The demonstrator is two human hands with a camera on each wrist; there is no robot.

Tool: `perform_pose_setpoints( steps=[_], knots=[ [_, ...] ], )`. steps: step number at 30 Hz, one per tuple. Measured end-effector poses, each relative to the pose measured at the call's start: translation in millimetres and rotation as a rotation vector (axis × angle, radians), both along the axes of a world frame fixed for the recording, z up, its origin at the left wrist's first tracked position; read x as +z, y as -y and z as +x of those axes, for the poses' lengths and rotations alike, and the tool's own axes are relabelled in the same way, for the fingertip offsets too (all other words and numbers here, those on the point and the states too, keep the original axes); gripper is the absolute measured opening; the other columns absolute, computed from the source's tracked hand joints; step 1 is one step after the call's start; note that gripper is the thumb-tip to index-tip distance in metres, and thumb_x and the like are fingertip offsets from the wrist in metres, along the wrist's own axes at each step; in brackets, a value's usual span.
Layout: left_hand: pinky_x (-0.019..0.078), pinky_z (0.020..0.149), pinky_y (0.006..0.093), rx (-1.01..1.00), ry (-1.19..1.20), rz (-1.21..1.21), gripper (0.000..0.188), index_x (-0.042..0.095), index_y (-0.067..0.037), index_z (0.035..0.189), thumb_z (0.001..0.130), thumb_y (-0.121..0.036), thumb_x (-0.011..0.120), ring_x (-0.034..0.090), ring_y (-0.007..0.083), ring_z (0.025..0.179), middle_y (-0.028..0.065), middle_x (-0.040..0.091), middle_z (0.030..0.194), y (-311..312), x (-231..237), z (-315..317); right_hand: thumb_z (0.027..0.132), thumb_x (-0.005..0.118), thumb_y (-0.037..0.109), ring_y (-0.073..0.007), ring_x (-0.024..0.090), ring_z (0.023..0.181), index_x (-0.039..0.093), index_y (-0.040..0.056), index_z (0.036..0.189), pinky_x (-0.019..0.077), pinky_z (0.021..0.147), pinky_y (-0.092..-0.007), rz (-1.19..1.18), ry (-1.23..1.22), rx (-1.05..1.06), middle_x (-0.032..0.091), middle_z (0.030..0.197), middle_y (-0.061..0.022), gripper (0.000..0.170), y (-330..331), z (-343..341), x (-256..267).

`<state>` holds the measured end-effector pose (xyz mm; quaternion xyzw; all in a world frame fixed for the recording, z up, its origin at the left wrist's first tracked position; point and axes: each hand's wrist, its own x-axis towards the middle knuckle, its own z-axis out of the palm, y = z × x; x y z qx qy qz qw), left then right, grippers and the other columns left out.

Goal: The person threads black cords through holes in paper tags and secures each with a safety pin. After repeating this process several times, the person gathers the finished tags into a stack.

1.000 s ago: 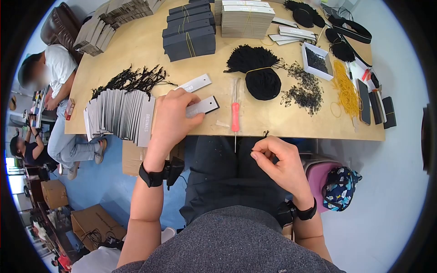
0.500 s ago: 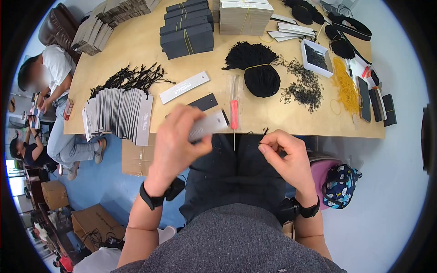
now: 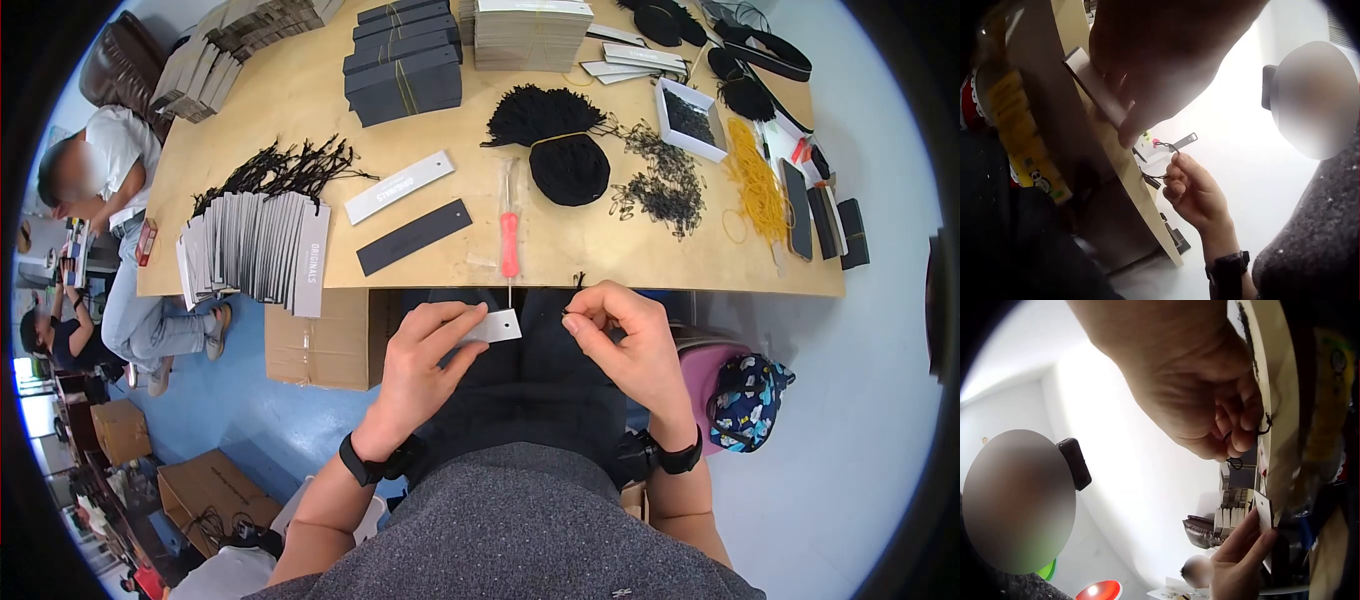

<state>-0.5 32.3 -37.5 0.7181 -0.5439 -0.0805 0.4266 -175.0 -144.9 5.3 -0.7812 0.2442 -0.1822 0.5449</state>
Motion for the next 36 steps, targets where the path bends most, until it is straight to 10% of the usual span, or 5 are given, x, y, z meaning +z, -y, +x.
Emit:
perform_pose_setpoints(
  steps=[16, 21, 36],
  knots=[
    [0.0549, 0.077, 0.0318, -0.007, -0.381, 0.2, 0.038, 0.071, -0.002, 0.115, 0.078, -0.001, 0.078, 0.07, 0.0254, 0.087, 0.0151, 0.072, 0.098, 9.5, -7.7, 0.2, 0.089, 0.07, 0.007, -0.0123, 0.059, 0.065, 0.063, 0.0015, 0.093, 0.0475, 0.06, -0.0264, 0.039, -0.019, 0.192, 0.059, 0.079, -0.0057, 0.009, -16.5, 11.8, -16.3],
    [0.0513, 0.081, 0.0251, -0.046, -0.739, 0.16, 0.031, 0.07, 0.001, 0.113, 0.083, 0.001, 0.075, 0.064, 0.0091, 0.09, 0.0056, 0.072, 0.098, 21.4, -13.6, 5.3, 0.086, 0.07, 0.006, -0.0187, 0.062, 0.065, 0.063, 0.0017, 0.091, 0.0492, 0.06, -0.0296, -0.097, -0.135, 0.049, 0.063, 0.08, -0.0094, 0.01, -9.7, 7.6, -40.3],
    [0.0504, 0.089, 0.0252, -0.085, -0.839, 0.179, 0.031, 0.068, 0.001, 0.118, 0.087, 0.003, 0.071, 0.063, 0.0084, 0.099, 0.0049, 0.071, 0.112, 23.7, -30.8, 6.5, 0.087, 0.071, 0.005, -0.0148, 0.061, 0.064, 0.063, 0.0013, 0.092, 0.0487, 0.059, -0.0273, -0.02, -0.005, 0.104, 0.062, 0.08, -0.0075, 0.01, -19.9, 6.9, -19.1]
  ],
)
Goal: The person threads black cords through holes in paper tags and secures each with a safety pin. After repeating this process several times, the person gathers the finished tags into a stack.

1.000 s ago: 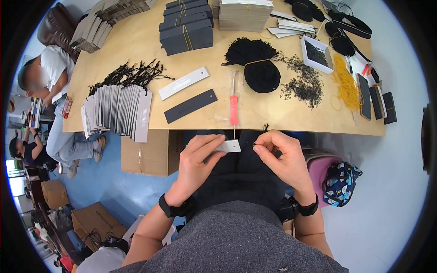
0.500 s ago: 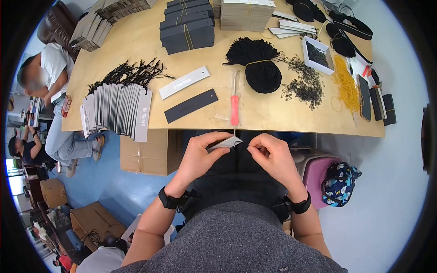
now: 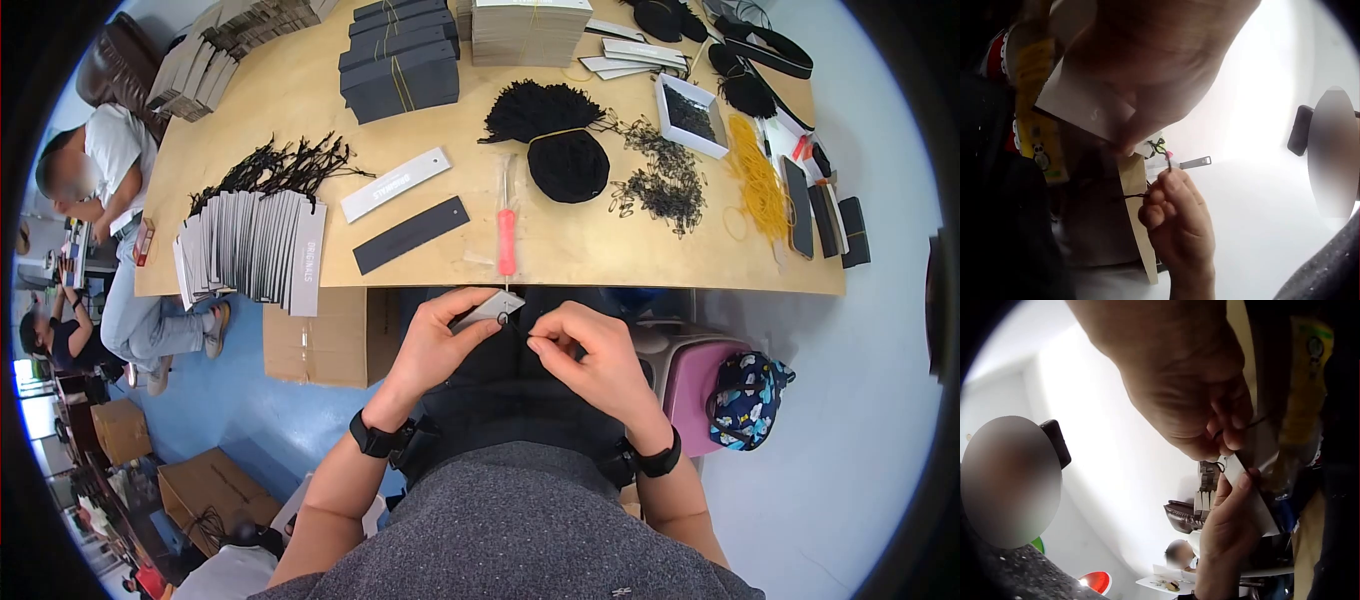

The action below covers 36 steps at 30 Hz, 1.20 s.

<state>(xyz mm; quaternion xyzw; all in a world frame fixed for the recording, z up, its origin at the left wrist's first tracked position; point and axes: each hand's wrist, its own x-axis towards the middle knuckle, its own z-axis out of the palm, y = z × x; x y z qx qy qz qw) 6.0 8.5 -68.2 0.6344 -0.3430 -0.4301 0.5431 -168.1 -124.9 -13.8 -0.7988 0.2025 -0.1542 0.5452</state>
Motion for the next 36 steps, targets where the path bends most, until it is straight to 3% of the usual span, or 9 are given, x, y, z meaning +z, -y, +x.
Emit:
perform_pose_setpoints(
  steps=[6, 9, 16, 18, 25, 30, 34, 36],
  knots=[
    [0.0488, 0.09, 0.0267, 0.017, -0.092, 0.001, 0.029, 0.067, 0.0, 0.119, 0.091, -0.003, 0.069, 0.063, 0.0117, 0.101, 0.0077, 0.07, 0.11, -4.1, -3.1, 3.1, 0.086, 0.069, 0.008, -0.0237, 0.066, 0.067, 0.062, 0.0021, 0.088, 0.0509, 0.061, -0.0325, -0.09, -0.16, -0.076, 0.063, 0.079, -0.0107, 0.01, 5.9, -1.2, -33.5],
    [0.048, 0.088, 0.0267, -0.068, -0.017, -0.07, 0.025, 0.067, 0.001, 0.117, 0.093, -0.006, 0.068, 0.062, 0.0123, 0.098, 0.0069, 0.068, 0.106, -8.1, -5.6, 7.3, 0.086, 0.07, 0.007, -0.0218, 0.065, 0.065, 0.062, 0.0023, 0.088, 0.0502, 0.06, -0.0311, -0.087, -0.209, -0.055, 0.063, 0.077, -0.0099, 0.009, 5.8, -10.0, -40.7],
    [0.0479, 0.087, 0.0269, -0.025, -0.01, -0.047, 0.023, 0.067, 0.001, 0.116, 0.094, -0.006, 0.067, 0.062, 0.0126, 0.097, 0.0068, 0.067, 0.104, -6.0, -2.8, 2.2, 0.087, 0.071, 0.006, -0.0149, 0.062, 0.064, 0.064, 0.0018, 0.091, 0.0483, 0.058, -0.0271, 0.02, -0.093, -0.023, 0.062, 0.078, -0.008, 0.009, -6.3, -15.7, -1.8],
    [0.0481, 0.084, 0.0222, -0.001, -0.021, -0.07, 0.023, 0.067, 0.001, 0.117, 0.096, -0.006, 0.066, 0.06, 0.0077, 0.096, 0.0025, 0.066, 0.106, -5.1, -6.7, 0.8, 0.087, 0.07, 0.006, -0.0136, 0.061, 0.064, 0.064, 0.0016, 0.093, 0.0482, 0.059, -0.0262, 0.006, -0.011, 0.001, 0.061, 0.079, -0.0075, 0.009, -6.5, -10.7, 1.3],
    [0.0479, 0.089, 0.0259, 0.01, -0.021, -0.07, 0.025, 0.067, 0.002, 0.118, 0.094, -0.005, 0.067, 0.062, 0.0124, 0.099, 0.0073, 0.068, 0.107, -5.4, -7.5, 1.3, 0.086, 0.07, 0.007, -0.0198, 0.065, 0.064, 0.063, 0.0016, 0.089, 0.0507, 0.059, -0.0292, -0.057, -0.104, -0.051, 0.063, 0.077, -0.0096, 0.01, 4.3, 2.9, -29.2],
    [0.0474, 0.088, 0.0254, 0.01, -0.055, -0.055, 0.022, 0.067, 0.002, 0.115, 0.094, -0.005, 0.067, 0.062, 0.0118, 0.097, 0.0067, 0.068, 0.104, -5.5, -7.0, -0.5, 0.086, 0.07, 0.007, -0.0193, 0.065, 0.063, 0.063, 0.0011, 0.088, 0.05, 0.058, -0.0286, -0.096, -0.179, -0.074, 0.064, 0.078, -0.0098, 0.009, 9.3, -12.6, -53.7],
    [0.0474, 0.088, 0.0253, 0.012, -0.048, -0.074, 0.021, 0.067, 0.002, 0.114, 0.094, -0.005, 0.067, 0.061, 0.0115, 0.097, 0.0064, 0.067, 0.104, -6.2, -8.9, -0.6, 0.085, 0.071, 0.005, -0.0168, 0.063, 0.063, 0.064, 0.0006, 0.088, 0.049, 0.057, -0.0274, -0.013, -0.156, -0.063, 0.064, 0.079, -0.0082, 0.009, -0.2, -19.9, -32.3],
    [0.047, 0.086, 0.0225, 0.01, -0.008, -0.085, 0.021, 0.066, 0.002, 0.115, 0.095, -0.005, 0.067, 0.059, 0.007, 0.098, 0.0016, 0.066, 0.107, -5.9, -8.7, -1.6, 0.085, 0.071, 0.004, -0.0159, 0.063, 0.063, 0.064, 0.0008, 0.089, 0.0487, 0.057, -0.0268, -0.008, -0.095, -0.05, 0.064, 0.08, -0.0076, 0.009, -6.0, -19.8, -15.4]
  ],
)
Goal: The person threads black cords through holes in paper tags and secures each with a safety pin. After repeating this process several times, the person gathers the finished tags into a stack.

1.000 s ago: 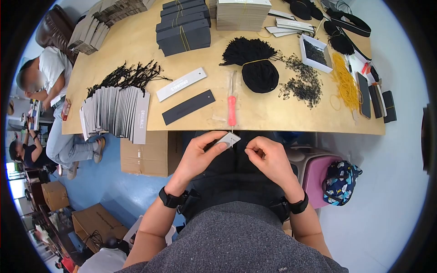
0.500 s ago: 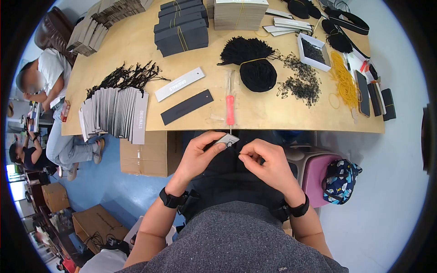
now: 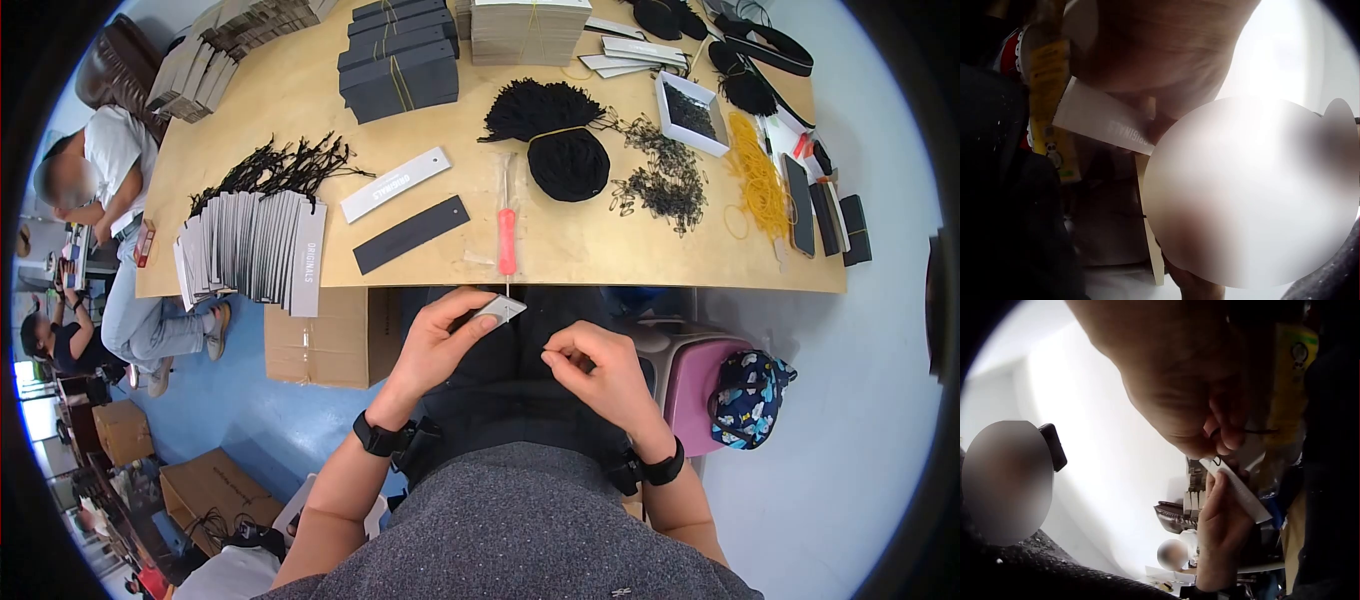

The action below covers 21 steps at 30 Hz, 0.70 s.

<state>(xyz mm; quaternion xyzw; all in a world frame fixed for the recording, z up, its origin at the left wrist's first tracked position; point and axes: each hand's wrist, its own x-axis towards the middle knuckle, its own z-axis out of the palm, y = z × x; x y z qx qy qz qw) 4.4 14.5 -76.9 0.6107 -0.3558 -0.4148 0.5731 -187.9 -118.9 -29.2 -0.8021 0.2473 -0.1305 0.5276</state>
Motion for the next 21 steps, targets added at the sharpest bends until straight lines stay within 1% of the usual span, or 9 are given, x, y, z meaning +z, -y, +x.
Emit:
perform_pose_setpoints(
  steps=[1, 3, 5, 7, 8, 10, 16, 19, 21],
  knots=[
    [0.047, 0.086, 0.0225, -0.003, -0.001, 0.0, 0.021, 0.066, 0.002, 0.115, 0.095, -0.005, 0.067, 0.059, 0.007, 0.098, 0.0016, 0.066, 0.107, 0.3, -0.1, -0.8, 0.085, 0.072, 0.004, -0.015, 0.063, 0.063, 0.065, 0.001, 0.089, 0.0484, 0.057, -0.0263, 0.001, 0.061, 0.009, 0.064, 0.081, -0.007, 0.009, -2.3, 0.6, 5.7],
    [0.0468, 0.09, 0.0254, 0.012, -0.086, -0.008, 0.023, 0.066, 0.002, 0.117, 0.095, -0.004, 0.066, 0.061, 0.0114, 0.099, 0.0057, 0.067, 0.106, 0.3, -1.1, -1.3, 0.084, 0.072, 0.004, -0.0154, 0.063, 0.063, 0.065, 0.0015, 0.09, 0.0484, 0.057, -0.0263, -0.017, 0.099, 0.018, 0.064, 0.081, -0.0072, 0.009, -3.9, 5.4, 11.1],
    [0.0467, 0.09, 0.0255, 0.003, -0.086, -0.015, 0.024, 0.066, 0.002, 0.118, 0.095, -0.004, 0.066, 0.061, 0.0113, 0.1, 0.0055, 0.067, 0.106, 0.1, -3.6, -0.1, 0.084, 0.072, 0.004, -0.0158, 0.063, 0.062, 0.065, 0.002, 0.09, 0.0485, 0.057, -0.0263, -0.034, 0.139, 0.032, 0.064, 0.082, -0.0073, 0.009, -3.5, 11.8, 11.0],
    [0.0466, 0.091, 0.0256, -0.003, -0.086, -0.022, 0.025, 0.066, 0.002, 0.119, 0.095, -0.004, 0.066, 0.061, 0.0112, 0.101, 0.0054, 0.067, 0.107, -0.5, -3.6, 1.4, 0.085, 0.073, 0.003, -0.0107, 0.062, 0.063, 0.066, 0.0001, 0.089, 0.0479, 0.055, -0.0238, -0.075, 0.136, 0.034, 0.064, 0.078, -0.0052, 0.008, -1.7, 18.4, 4.8],
    [0.0466, 0.091, 0.0256, -0.007, -0.085, -0.02, 0.025, 0.066, 0.002, 0.119, 0.095, -0.004, 0.066, 0.061, 0.0111, 0.101, 0.0054, 0.067, 0.107, -0.5, -3.3, 1.8, 0.085, 0.073, 0.003, -0.0107, 0.062, 0.063, 0.066, 0.0001, 0.089, 0.0479, 0.055, -0.0238, -0.076, 0.137, 0.035, 0.064, 0.078, -0.0052, 0.008, -0.6, 20.0, 0.9],
    [0.0467, 0.091, 0.0257, -0.011, -0.085, -0.017, 0.025, 0.066, 0.002, 0.119, 0.095, -0.004, 0.066, 0.061, 0.011, 0.101, 0.0053, 0.067, 0.107, -0.4, -1.9, 1.5, 0.084, 0.071, 0.004, -0.0189, 0.064, 0.063, 0.064, 0.0027, 0.09, 0.0492, 0.057, -0.0282, -0.103, 0.081, -0.012, 0.063, 0.081, -0.0086, 0.009, 2.0, 20.6, -9.5],
    [0.0468, 0.09, 0.0252, -0.006, -0.134, 0.023, 0.024, 0.066, 0.002, 0.118, 0.095, -0.005, 0.066, 0.061, 0.0112, 0.099, 0.0054, 0.067, 0.106, 0.7, -1.5, 0.2, 0.085, 0.071, 0.005, -0.0163, 0.063, 0.062, 0.065, 0.0022, 0.09, 0.0493, 0.057, -0.028, -0.079, 0.022, -0.066, 0.064, 0.077, -0.0077, 0.008, 7.5, 11.6, -31.3],
    [0.0476, 0.087, 0.0255, -0.032, -0.117, -0.008, 0.022, 0.069, 0.001, 0.114, 0.093, -0.002, 0.067, 0.062, 0.0125, 0.097, 0.0062, 0.067, 0.104, -0.2, -5.6, 3.8, 0.087, 0.071, 0.007, -0.0138, 0.063, 0.061, 0.066, 0.0013, 0.09, 0.0492, 0.057, -0.0272, -0.013, 0.011, -0.061, 0.065, 0.075, -0.0072, 0.008, 6.5, 10.4, -31.5],
    [0.0492, 0.084, 0.0261, -0.105, 0.073, -0.124, 0.021, 0.071, 0.001, 0.109, 0.088, 0.003, 0.068, 0.064, 0.0139, 0.093, 0.0058, 0.068, 0.1, -4.0, -7.7, 8.0, 0.088, 0.071, 0.008, -0.0125, 0.063, 0.061, 0.066, 0.0007, 0.09, 0.0492, 0.057, -0.0269, 0.034, -0.005, -0.049, 0.066, 0.074, -0.0069, 0.009, 5.2, 10.2, -30.1]
  ],
)
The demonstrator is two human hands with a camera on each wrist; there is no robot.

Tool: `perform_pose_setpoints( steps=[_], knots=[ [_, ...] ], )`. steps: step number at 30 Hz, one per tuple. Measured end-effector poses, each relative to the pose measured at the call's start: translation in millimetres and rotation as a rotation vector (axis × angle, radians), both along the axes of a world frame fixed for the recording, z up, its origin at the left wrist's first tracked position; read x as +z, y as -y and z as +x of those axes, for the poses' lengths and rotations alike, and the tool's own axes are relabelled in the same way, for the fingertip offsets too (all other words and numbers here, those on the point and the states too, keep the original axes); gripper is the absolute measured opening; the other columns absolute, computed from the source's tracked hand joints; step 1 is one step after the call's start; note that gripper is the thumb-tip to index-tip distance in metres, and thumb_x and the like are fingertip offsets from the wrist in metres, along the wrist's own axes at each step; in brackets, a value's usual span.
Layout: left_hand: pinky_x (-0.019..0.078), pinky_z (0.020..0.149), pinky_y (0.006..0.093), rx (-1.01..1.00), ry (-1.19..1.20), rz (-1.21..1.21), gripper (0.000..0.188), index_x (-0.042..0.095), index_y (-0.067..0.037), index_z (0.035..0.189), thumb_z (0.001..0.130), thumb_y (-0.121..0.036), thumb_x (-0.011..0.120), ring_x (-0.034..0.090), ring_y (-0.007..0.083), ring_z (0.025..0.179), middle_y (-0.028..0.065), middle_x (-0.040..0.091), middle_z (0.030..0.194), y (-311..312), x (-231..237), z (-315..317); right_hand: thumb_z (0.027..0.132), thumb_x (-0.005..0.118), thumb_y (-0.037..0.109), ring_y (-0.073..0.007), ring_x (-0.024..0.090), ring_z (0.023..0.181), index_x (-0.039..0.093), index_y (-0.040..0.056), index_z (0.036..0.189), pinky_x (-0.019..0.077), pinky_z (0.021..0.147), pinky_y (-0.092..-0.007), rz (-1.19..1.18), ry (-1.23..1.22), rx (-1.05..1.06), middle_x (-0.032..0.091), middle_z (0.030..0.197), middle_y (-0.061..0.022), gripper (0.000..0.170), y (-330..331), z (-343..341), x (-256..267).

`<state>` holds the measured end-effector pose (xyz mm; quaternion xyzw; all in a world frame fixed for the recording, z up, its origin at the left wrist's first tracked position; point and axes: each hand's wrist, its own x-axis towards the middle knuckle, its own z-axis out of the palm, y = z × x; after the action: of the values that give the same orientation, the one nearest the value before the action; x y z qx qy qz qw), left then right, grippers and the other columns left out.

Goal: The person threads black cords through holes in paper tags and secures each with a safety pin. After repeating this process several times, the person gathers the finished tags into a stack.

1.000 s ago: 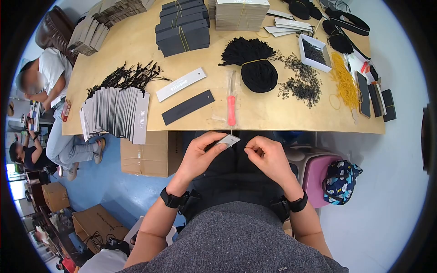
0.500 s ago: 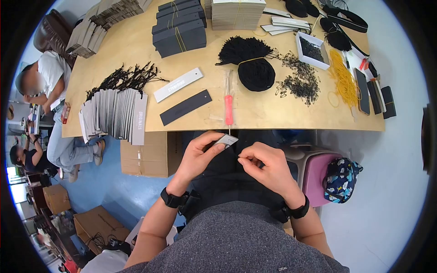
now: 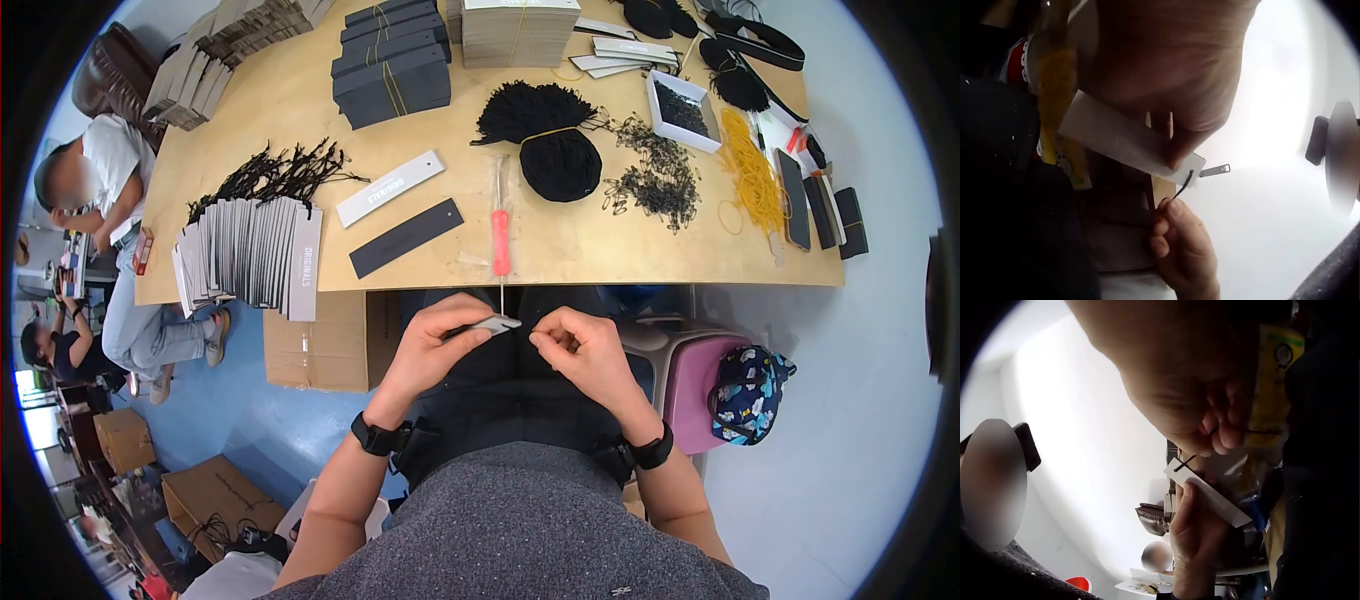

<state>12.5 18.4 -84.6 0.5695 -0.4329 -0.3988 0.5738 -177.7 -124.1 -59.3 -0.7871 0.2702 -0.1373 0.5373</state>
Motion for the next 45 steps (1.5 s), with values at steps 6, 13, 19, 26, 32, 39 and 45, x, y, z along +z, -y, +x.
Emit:
perform_pose_setpoints(
  steps=[6, 13, 19, 26, 32, 39, 45],
  knots=[
    [0.0501, 0.078, 0.0272, -0.093, 0.059, 0.052, 0.025, 0.072, 0.0, 0.102, 0.079, 0.008, 0.071, 0.065, 0.016, 0.089, 0.0074, 0.068, 0.093, -12.6, 23.7, -1.8, 0.091, 0.071, 0.013, -0.0104, 0.064, 0.063, 0.066, -0.0011, 0.102, 0.0498, 0.058, -0.0257, 0.329, -0.104, 0.225, 0.069, 0.08, -0.0068, 0.019, -7.8, 2.4, 23.9],
    [0.0499, 0.074, 0.0275, -0.073, 0.132, 0.099, 0.028, 0.072, -0.002, 0.104, 0.077, 0.006, 0.07, 0.063, 0.0156, 0.081, 0.0064, 0.067, 0.089, -12.8, 62.7, 2.2, 0.095, 0.066, 0.011, -0.0088, 0.057, 0.064, 0.062, 0.0008, 0.119, 0.0478, 0.06, -0.0228, 0.307, 0.158, 0.055, 0.058, 0.098, -0.0074, 0.026, 2.0, 11.5, 51.9],
    [0.0488, 0.074, 0.0268, -0.101, 0.146, 0.085, 0.026, 0.072, -0.002, 0.103, 0.078, 0.007, 0.069, 0.063, 0.0149, 0.081, 0.0058, 0.066, 0.087, -9.5, 68.0, 4.3, 0.098, 0.063, 0.013, -0.0066, 0.052, 0.063, 0.064, -0.0001, 0.108, 0.0416, 0.058, -0.0202, 0.055, 0.153, 0.246, 0.057, 0.087, -0.0033, 0.017, 8.8, 18.6, 50.2],
    [0.0479, 0.08, 0.0241, -0.032, -0.187, 0.181, 0.021, 0.067, 0.003, 0.107, 0.086, 0.006, 0.066, 0.06, 0.008, 0.089, 0.0012, 0.062, 0.096, -16.4, 61.7, 5.2, 0.102, 0.059, 0.033, -0.0038, 0.039, 0.055, 0.067, 0.0002, 0.09, 0.0324, 0.051, -0.0206, 1.191, 0.243, 0.207, 0.056, 0.072, 0.0019, 0.035, 11.6, 9.4, 52.4],
    [0.0459, 0.087, 0.0225, -0.061, -0.372, 0.185, 0.021, 0.065, 0.002, 0.109, 0.088, 0.007, 0.064, 0.058, 0.0065, 0.097, 0.0006, 0.058, 0.102, -10.2, 74.6, 7.0, 0.093, 0.07, 0.026, -0.0098, 0.044, 0.054, 0.072, 0.0009, 0.081, 0.0357, 0.052, -0.0275, 0.426, -0.125, 0.202, 0.054, 0.062, -0.0007, 0.028, 6.7, 15.7, 47.5],
    [0.0463, 0.082, 0.0228, -0.064, -0.148, 0.158, 0.025, 0.067, 0.001, 0.112, 0.087, 0.007, 0.064, 0.058, 0.0081, 0.094, 0.0015, 0.057, 0.102, -7.0, 64.4, -0.3, 0.078, 0.081, 0.019, -0.0145, 0.051, 0.059, 0.074, 0.0036, 0.094, 0.0399, 0.055, -0.0314, 0.119, -0.071, 0.262, 0.055, 0.068, -0.0063, 0.023, -0.3, 23.5, 40.1],
    [0.0471, 0.084, 0.0233, -0.032, -0.054, 0.145, 0.027, 0.066, 0.001, 0.112, 0.086, 0.009, 0.064, 0.058, 0.0097, 0.097, 0.0032, 0.056, 0.107, -8.7, 64.6, 1.0, 0.086, 0.076, 0.017, -0.01, 0.05, 0.06, 0.068, 0.0018, 0.09, 0.0386, 0.055, -0.0264, 0.405, 0.076, 0.176, 0.058, 0.073, -0.0003, 0.018, -11.0, 22.7, 17.0]
  ],
)
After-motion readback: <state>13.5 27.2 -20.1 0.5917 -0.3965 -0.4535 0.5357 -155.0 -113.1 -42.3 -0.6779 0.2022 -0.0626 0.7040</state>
